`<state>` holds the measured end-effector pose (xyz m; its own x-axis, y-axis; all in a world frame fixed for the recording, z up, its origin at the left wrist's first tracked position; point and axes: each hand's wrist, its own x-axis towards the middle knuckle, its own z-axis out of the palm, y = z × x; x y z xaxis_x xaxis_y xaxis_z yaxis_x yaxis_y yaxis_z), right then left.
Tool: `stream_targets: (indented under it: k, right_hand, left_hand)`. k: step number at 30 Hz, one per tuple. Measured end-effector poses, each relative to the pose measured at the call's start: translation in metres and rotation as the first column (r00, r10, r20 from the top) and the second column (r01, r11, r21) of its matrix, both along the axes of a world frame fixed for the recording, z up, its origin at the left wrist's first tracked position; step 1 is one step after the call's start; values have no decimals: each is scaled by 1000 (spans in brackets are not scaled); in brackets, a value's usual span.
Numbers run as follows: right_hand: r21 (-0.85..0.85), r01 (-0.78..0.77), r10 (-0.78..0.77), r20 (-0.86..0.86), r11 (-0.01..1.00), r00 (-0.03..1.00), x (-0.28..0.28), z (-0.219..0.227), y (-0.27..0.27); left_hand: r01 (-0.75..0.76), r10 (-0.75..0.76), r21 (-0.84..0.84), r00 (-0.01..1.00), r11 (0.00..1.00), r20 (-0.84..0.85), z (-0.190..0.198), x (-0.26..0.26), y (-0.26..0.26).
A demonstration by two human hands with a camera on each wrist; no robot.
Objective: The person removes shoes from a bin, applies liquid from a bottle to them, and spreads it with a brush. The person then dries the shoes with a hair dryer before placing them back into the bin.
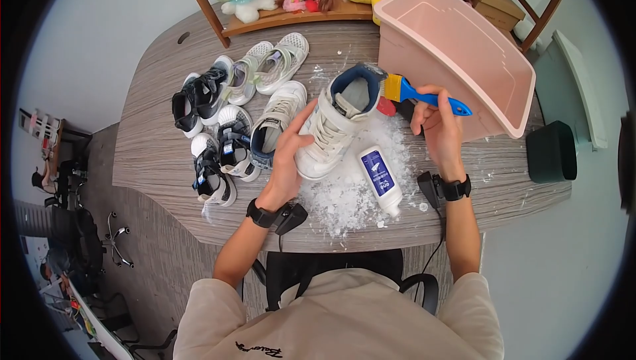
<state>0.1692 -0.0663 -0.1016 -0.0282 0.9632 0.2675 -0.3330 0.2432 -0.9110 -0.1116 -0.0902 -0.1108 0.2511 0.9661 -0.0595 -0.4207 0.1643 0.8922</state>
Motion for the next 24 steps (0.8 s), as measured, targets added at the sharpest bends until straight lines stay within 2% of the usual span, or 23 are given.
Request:
stream_targets:
  k: [2, 4, 6, 11, 12, 14, 18, 20, 21, 23, 24]
  right_hand:
    - [20, -25, 26, -13, 999, 1000, 0, 2, -2]
    - [43, -44, 44, -8, 998, 999, 0, 0, -3]
    - [65, -67, 67, -2, 996, 998, -1, 1, -3]
    - [87, 65, -73, 89, 994, 993, -13, 10, -10]
    - [90, 65, -73, 89, 994, 993, -13, 9, -10]
    - [126, -33, 15, 141, 991, 990, -12, 4, -9]
    - [137, -57, 38, 132, 989, 991, -4, 2, -8]
    - [143, -33, 27, 44, 989, 999, 2, -3, -5]
    - [141, -42, 37, 41, 989, 998, 3, -8, -4]
    - [58, -191, 195, -67, 980, 979, 7, -5, -5]
    - [-19, -89, 89, 21, 996, 996, 4, -7, -10]
  left_hand:
    - [-30, 30, -10, 999, 1000, 41, 5, 0, 0]
    - [18, -13, -62, 996, 998, 85, 11, -5, 1]
    - [33, -31, -35, 998, 999, 48, 14, -7, 2]
    - [56, -57, -15, 998, 998, -25, 9, -4, 5]
    - [22, -23, -26, 999, 999, -27, 8, -2, 5]
    - [-15, 14, -39, 999, 999, -31, 9, -2, 4]
    - [-36, 36, 3, 999, 999, 12, 14, -4, 0]
    - [-49, 48, 29, 998, 998, 28, 14, -6, -1]
    - [-89, 88, 37, 996, 995, 29, 14, -6, -2]
    - [-117, 115, 51, 992, 992, 45, 15, -7, 0]
    - [-117, 117, 14, 993, 993, 15, 14, -11, 2]
